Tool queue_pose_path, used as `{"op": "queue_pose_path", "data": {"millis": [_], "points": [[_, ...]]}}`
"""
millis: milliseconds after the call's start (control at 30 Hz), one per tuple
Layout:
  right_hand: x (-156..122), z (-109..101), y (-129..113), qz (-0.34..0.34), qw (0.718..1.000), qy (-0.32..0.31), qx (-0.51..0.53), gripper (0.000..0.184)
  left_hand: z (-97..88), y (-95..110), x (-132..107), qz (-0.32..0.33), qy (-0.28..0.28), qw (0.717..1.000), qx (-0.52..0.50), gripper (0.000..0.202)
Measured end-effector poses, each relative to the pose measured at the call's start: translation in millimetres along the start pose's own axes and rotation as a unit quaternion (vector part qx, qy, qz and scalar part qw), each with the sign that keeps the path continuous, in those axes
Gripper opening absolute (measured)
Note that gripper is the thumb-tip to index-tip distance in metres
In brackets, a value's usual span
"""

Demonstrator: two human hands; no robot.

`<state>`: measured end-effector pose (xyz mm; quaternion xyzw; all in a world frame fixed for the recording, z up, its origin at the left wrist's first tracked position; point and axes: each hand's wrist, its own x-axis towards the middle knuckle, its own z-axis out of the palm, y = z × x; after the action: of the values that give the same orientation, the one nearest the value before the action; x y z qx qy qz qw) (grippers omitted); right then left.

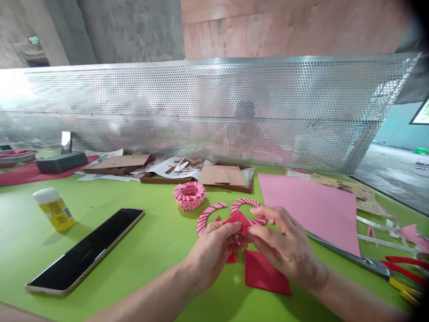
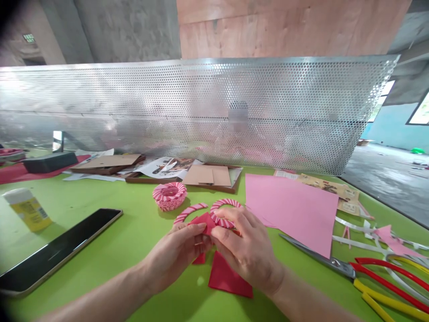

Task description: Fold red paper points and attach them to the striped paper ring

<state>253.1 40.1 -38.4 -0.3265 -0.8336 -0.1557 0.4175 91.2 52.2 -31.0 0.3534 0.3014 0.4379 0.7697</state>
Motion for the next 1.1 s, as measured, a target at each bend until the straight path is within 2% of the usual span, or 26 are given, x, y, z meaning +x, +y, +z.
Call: {"op": "queue_pose_path", "data": {"millis": [200,333,467,600,700,867,1000,1100], "points": [[0.4,-2.7,0.6,-0.064,0.996,0.02,-0.051,0.015,-1.9,3.6,-0.7,0.023,-0.036,0.998,0.042,0.017],[0.9,-2.8,-0.6,-0.061,0.995,0.035,-0.067,0.017,-3.0,6.7,-1.3,0.028,-0.043,0.997,0.062,0.023],[0.4,-3.6,0.1,-0.077,0.993,0.024,-0.083,0.017,-0.6,9.0,-1.3,0.026,-0.019,0.997,0.063,0.017],[0.0,-4.5,2.3,-0.077,0.995,0.006,-0.067,0.017,0.8,8.8,-0.5,0.022,-0.033,0.998,0.056,0.011],[-0.1,-3.2,2.9,-0.049,0.999,0.0,-0.022,0.017,-1.0,7.0,0.2,0.036,-0.047,0.997,0.056,0.011],[0.0,-0.6,-0.8,0.045,0.997,-0.014,0.06,0.014,-1.9,5.2,-0.9,0.053,-0.042,0.993,0.098,0.016],[1.6,0.9,-4.2,0.102,0.988,-0.016,0.114,0.012,-0.9,4.8,-3.1,0.061,-0.032,0.992,0.11,0.016],[3.2,3.5,-6.6,0.167,0.97,-0.013,0.175,0.009,-1.0,4.6,-4.2,0.062,-0.026,0.989,0.135,0.016]]}}
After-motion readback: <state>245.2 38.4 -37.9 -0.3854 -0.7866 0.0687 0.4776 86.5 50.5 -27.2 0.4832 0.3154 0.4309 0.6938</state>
